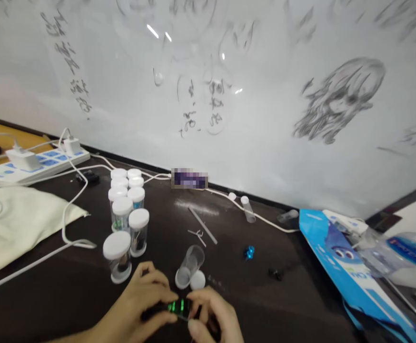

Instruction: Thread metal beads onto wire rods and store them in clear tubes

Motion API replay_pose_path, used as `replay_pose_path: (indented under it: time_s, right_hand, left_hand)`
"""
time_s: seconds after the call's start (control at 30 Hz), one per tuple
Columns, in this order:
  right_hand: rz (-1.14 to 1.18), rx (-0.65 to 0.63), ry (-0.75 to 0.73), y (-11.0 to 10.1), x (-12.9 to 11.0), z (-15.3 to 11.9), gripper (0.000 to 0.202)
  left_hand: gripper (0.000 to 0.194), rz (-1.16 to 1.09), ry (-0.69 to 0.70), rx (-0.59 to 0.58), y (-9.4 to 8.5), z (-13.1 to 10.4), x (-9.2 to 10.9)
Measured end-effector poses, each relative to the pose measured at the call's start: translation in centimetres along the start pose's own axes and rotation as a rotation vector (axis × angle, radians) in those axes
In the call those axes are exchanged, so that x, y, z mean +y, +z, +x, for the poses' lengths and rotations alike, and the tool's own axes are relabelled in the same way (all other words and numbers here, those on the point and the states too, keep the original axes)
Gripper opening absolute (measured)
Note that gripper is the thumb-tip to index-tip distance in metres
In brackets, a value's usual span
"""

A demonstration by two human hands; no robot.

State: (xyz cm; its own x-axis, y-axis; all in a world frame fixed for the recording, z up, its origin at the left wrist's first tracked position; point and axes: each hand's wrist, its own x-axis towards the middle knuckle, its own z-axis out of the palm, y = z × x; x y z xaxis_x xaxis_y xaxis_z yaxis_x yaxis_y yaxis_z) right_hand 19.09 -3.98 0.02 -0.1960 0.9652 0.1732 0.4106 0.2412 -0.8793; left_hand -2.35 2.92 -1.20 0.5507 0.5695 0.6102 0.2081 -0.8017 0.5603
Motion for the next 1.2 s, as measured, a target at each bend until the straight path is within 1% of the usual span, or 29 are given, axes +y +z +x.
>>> replay_pose_path:
  time_s: [0.03, 0.07, 0.1, 0.17, 0.3, 0.47, 0.63, 0.8, 0.97, 1.1, 1.2]
  right_hand:
    - [-0.010, 0.026, -0.025, 0.0, -0.3, 0.0, 0.027]
    - [-0.011, 0.046, -0.036, 0.0, -0.6, 0.0, 0.025]
    - [-0.010, 0.056, -0.010, 0.0, -0.9, 0.0, 0.024]
    - [0.028, 0.051, 0.049, -0.1, -1.5, 0.0, 0.024]
    - [0.081, 0.027, 0.106, -0.1, -2.1, 0.0, 0.027]
    - [0.116, 0.016, 0.133, -0.1, -2.1, 0.0, 0.031]
    - [0.128, 0.025, 0.122, -0.1, -1.9, 0.0, 0.030]
    - [0.093, 0.017, 0.108, -0.2, -2.4, 0.3, 0.037]
    - [0.148, 0.013, 0.135, -0.2, -2.5, 0.2, 0.029]
    - [0.139, -0.004, 0.113, -0.3, -2.3, 0.1, 0.029]
    - [0.151, 0.012, 0.119, -0.2, -2.2, 0.2, 0.030]
  left_hand:
    - [0.008, -0.024, -0.043, -0.020, -0.3, 0.2, 0.5]
    - [0.013, -0.049, -0.076, -0.020, -0.7, 0.3, 0.9]
    - [0.016, -0.073, -0.088, -0.020, -1.0, 0.5, 1.1]
    - [0.017, -0.103, -0.116, -0.041, -1.3, 0.7, 1.2]
    - [0.013, -0.132, -0.107, -0.067, -1.4, 0.7, 1.1]
    - [0.014, -0.136, -0.081, -0.045, -1.3, 0.6, 1.1]
    - [0.014, -0.164, -0.118, -0.046, -1.3, 0.7, 1.1]
    - [0.015, -0.144, -0.103, -0.053, -1.4, 0.7, 1.3]
    - [0.021, -0.142, -0.099, -0.074, -1.6, 1.1, 1.4]
    - [0.021, -0.160, -0.089, -0.075, -1.6, 1.2, 1.4]
    - [0.022, -0.165, -0.092, -0.074, -1.6, 1.1, 1.3]
